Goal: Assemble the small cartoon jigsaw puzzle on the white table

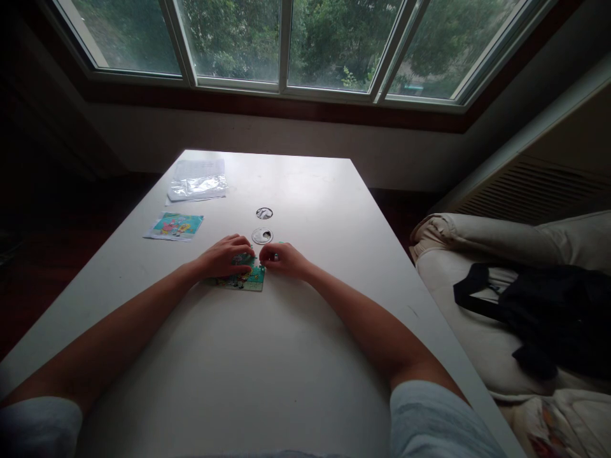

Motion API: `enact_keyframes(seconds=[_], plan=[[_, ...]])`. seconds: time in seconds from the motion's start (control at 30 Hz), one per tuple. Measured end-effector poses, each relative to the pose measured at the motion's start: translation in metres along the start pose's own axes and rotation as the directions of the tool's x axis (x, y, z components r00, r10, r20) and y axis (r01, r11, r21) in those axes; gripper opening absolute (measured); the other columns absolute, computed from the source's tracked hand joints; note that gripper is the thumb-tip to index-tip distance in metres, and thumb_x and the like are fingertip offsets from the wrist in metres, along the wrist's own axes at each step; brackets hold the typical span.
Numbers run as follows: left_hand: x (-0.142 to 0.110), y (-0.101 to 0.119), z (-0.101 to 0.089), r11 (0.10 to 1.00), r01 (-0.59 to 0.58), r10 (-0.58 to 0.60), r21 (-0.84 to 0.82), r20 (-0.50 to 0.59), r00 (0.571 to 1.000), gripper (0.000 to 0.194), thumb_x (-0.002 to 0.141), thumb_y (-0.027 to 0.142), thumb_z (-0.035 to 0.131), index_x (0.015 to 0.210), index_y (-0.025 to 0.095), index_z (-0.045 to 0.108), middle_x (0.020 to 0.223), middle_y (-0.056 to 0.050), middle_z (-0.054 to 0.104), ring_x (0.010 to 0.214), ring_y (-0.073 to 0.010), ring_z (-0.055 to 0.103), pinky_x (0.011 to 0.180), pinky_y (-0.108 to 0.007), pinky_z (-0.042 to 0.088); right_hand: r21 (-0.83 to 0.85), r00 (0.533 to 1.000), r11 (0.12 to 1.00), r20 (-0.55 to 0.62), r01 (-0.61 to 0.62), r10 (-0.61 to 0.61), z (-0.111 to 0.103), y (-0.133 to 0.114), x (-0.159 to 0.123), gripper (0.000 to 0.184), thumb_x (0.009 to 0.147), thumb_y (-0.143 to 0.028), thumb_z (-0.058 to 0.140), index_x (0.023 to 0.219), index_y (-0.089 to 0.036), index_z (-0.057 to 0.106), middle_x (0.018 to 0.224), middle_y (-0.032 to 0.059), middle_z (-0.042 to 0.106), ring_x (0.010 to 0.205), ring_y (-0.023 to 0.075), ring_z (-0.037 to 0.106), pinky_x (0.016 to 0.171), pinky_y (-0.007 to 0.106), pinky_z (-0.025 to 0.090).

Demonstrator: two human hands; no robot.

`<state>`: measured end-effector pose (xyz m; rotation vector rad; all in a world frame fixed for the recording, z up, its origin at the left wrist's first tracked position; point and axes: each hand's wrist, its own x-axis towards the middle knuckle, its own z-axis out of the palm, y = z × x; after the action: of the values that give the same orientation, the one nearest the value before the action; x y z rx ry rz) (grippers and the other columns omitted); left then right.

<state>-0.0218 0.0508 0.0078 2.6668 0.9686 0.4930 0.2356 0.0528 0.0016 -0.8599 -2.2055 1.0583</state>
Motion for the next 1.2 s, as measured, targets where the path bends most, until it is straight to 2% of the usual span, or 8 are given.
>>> enact_keyframes(seconds=[0.27, 0.47, 0.83, 1.2], plan=[[-0.0005, 0.0019, 0.0014, 0.999, -0.013, 0.012, 0.046, 0.014, 1.0, 0.041, 0.08, 0.052, 0.075, 0.111, 0.026, 0.066, 0.112, -0.007, 0.063, 0.105, -0.0264, 0.055, 0.095, -0.039, 0.041, -0.087, 1.0, 0.996, -0.015, 0.0, -0.002, 0.0013, 0.004, 0.0009, 0.008, 0.082, -0.017, 0.065, 0.088, -0.02, 0.07, 0.078, -0.0014, 0.065, 0.069, 0.0116, 0.055, 0.067, 0.024, 0.043], [-0.0004, 0.0037, 0.0011, 0.998, -0.011, 0.009, 0.067, 0.021, 1.0, 0.04, 0.081, 0.052, 0.074, 0.11, 0.026, 0.065, 0.112, -0.007, 0.062, 0.105, -0.0263, 0.055, 0.094, -0.039, 0.041, -0.238, 0.997, 0.969, -0.028, 0.058, -0.066, 0.0017, 0.004, 0.0024, 0.006, 0.083, -0.015, 0.069, 0.087, -0.02, 0.071, 0.079, 0.0017, 0.064, 0.078, 0.0152, 0.054, 0.072, 0.026, 0.042], [0.0001, 0.0046, -0.0003, 0.991, -0.035, 0.03, 0.126, 0.035, 0.999, 0.04, 0.082, 0.051, 0.074, 0.112, 0.026, 0.064, 0.113, -0.006, 0.062, 0.106, -0.0258, 0.055, 0.094, -0.039, 0.041, -0.368, 0.991, 0.92, 0.023, 0.133, -0.134, 0.0011, 0.0027, 0.0019, 0.004, 0.088, -0.017, 0.069, 0.088, -0.021, 0.07, 0.083, 0.0022, 0.065, 0.083, 0.0173, 0.054, 0.079, 0.029, 0.04], [0.0004, 0.0032, 0.0017, 0.994, -0.042, 0.04, 0.097, 0.021, 0.999, 0.04, 0.082, 0.052, 0.074, 0.11, 0.025, 0.064, 0.112, -0.006, 0.062, 0.104, -0.0254, 0.055, 0.092, -0.039, 0.042, -0.442, 0.994, 0.891, 0.026, 0.106, -0.105, 0.0014, 0.0015, 0.0017, 0.004, 0.088, -0.022, 0.072, 0.09, -0.022, 0.069, 0.087, 0.0026, 0.065, 0.086, 0.0183, 0.053, 0.081, 0.03, 0.037]])
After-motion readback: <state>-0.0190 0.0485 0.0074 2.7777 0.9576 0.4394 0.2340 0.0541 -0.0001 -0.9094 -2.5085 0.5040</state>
